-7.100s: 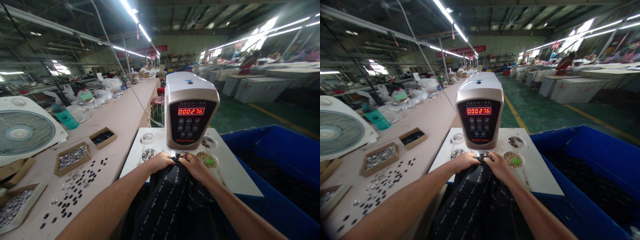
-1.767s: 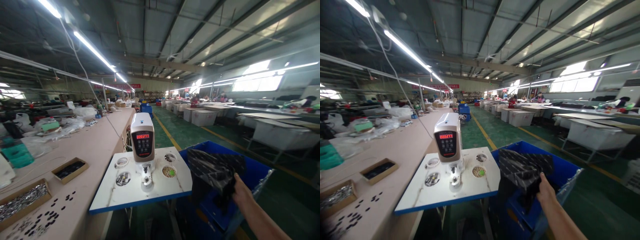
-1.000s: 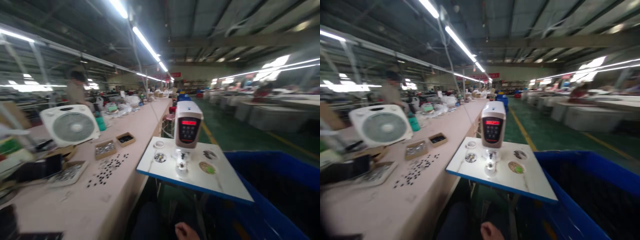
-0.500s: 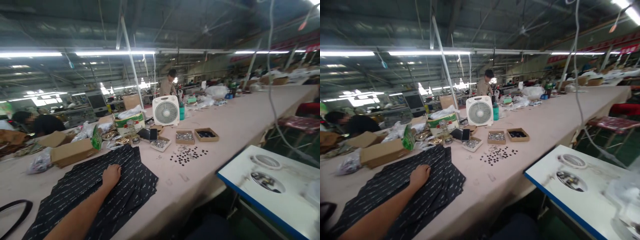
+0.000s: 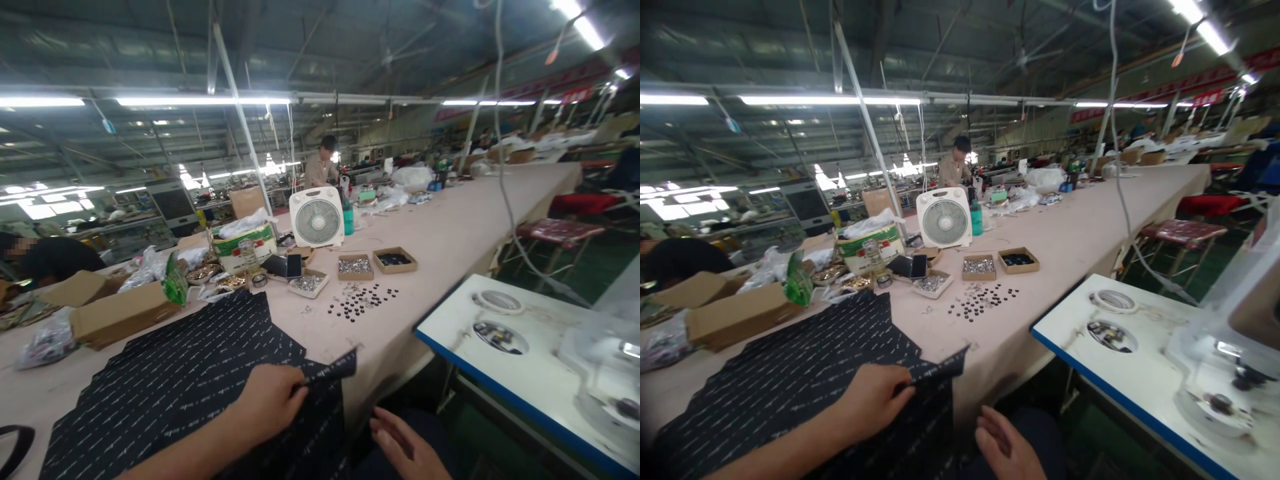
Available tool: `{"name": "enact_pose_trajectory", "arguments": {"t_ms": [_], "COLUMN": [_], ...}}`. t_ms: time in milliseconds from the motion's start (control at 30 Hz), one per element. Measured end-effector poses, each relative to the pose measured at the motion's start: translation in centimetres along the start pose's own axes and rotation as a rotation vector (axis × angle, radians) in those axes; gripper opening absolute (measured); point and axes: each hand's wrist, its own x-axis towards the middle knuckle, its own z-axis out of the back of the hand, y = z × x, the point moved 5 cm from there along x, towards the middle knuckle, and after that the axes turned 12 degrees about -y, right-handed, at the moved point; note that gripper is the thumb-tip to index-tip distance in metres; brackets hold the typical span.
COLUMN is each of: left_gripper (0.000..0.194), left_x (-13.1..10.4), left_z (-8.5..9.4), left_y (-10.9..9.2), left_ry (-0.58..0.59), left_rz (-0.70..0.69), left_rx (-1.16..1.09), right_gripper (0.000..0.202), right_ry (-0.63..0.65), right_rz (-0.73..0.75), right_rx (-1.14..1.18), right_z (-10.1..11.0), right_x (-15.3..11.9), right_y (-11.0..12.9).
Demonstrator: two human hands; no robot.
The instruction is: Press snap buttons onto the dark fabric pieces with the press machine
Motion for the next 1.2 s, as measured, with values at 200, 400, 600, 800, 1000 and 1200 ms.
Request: {"name": "enact_pose_trajectory", "arguments": {"t_ms": [200, 400, 600, 800, 1000, 1200], "left_gripper": [0.011, 0.079, 0.045, 0.022, 0.018, 0.017], "left_x": [-1.3, 3.6, 5.8, 7.3, 8.2, 7.8], "left_z": [-2.6, -2.0, -4.5, -3.3, -0.5, 0.4], "left_y": [-8.6, -7.9, -9.8, -13.4, -16.3, -17.0], "left_ry": [0.041, -0.092, 0.555, 0.487, 0.385, 0.379], "left_rz": [-0.35, -0.349, -0.4, -0.467, -0.537, -0.57], "left_rx": [-0.368, -0.546, -0.551, -0.584, -0.632, -0.666], "right_gripper": [0.05, 0.046, 0.047, 0.06, 0.075, 0.015], "right_ry": [-0.087, -0.201, -0.47, -1.061, -0.467, -0.058], "right_rz": [0.058, -0.015, -0.001, 0.687, 0.783, 0.287], "right_rx": [0.246, 0.215, -0.045, -0.892, -1.113, -0.768], "right_z": [-2.5, 3.8, 11.8, 13.2, 7.1, 6.8], "right_x": [0.2, -2.0, -4.4, -9.1, -7.5, -5.3], "right_y": [3.5, 5.1, 6.3, 13.2, 14.6, 10.7]}}
